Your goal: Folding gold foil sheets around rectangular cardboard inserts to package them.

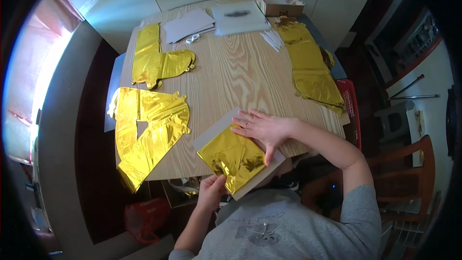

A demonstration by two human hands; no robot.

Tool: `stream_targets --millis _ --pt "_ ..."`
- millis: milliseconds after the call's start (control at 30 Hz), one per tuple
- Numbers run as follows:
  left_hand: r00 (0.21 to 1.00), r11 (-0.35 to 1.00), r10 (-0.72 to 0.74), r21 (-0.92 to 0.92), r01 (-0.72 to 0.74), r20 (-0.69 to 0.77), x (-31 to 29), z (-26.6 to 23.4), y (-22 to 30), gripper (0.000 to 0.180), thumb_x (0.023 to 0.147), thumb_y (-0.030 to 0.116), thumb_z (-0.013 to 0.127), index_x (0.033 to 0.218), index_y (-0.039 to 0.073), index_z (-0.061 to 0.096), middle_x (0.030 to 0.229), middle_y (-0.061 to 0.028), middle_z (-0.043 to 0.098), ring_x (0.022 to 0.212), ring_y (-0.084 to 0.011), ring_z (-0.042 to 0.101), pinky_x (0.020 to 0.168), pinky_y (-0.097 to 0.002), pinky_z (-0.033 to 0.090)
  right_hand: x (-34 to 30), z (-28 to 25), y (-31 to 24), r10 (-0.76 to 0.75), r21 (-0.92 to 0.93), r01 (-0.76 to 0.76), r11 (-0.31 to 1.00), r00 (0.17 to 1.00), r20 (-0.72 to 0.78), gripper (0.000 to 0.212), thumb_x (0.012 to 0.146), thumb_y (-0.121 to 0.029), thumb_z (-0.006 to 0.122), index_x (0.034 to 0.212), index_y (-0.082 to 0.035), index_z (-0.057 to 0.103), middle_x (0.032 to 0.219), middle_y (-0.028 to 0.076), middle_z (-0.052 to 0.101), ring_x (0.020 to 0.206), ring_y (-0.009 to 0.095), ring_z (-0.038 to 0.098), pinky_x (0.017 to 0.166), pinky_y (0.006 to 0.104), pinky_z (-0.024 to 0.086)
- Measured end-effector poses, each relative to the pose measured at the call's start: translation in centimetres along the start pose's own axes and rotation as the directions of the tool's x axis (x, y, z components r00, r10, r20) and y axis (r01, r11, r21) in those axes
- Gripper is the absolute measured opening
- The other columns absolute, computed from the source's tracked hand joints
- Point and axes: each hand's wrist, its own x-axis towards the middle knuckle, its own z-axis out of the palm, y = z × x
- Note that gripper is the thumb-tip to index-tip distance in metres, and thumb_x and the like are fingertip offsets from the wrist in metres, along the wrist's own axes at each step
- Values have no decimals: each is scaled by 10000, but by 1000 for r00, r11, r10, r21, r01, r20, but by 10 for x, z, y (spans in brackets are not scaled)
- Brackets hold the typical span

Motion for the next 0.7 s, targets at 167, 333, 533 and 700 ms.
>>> stream_targets --millis 167,333,533,700 --pt "999 999 25 34 -24 -36 -10 1 4 207 962 177 586 988 -13 664 878 -67 695 700 -121 654 635 -271 549 40 -17 84 201 242 -150 959 959 -202 1044 806 -724 530 1513 -29 204 1585 198 135 1474 355 76 1189 475 120" --pt "992 953 -29 296 65 -126 -16 -10 12 226 946 179 588 991 -26 672 851 -47 696 710 -100 640 640 -241 506 85 -49 197 566 118 -569 814 731 -380 851 892 -581 514 1494 -34 265 1577 180 188 1474 309 133 1189 455 148" --pt "993 969 33 246 -4 -113 -24 -8 17 214 942 149 590 980 -46 667 862 -61 694 693 -107 611 651 -258 489 132 -79 253 698 7 -771 636 572 -431 841 897 -598 472 1491 -35 277 1584 144 198 1482 273 114 1193 493 54" --pt "997 979 -18 203 34 -79 -15 -25 8 239 950 154 597 1048 -55 661 919 -74 705 768 -117 641 720 -274 517 133 -69 249 689 -24 -753 658 614 -386 803 936 -592 382 1486 -16 277 1580 143 212 1483 281 107 1191 510 48"
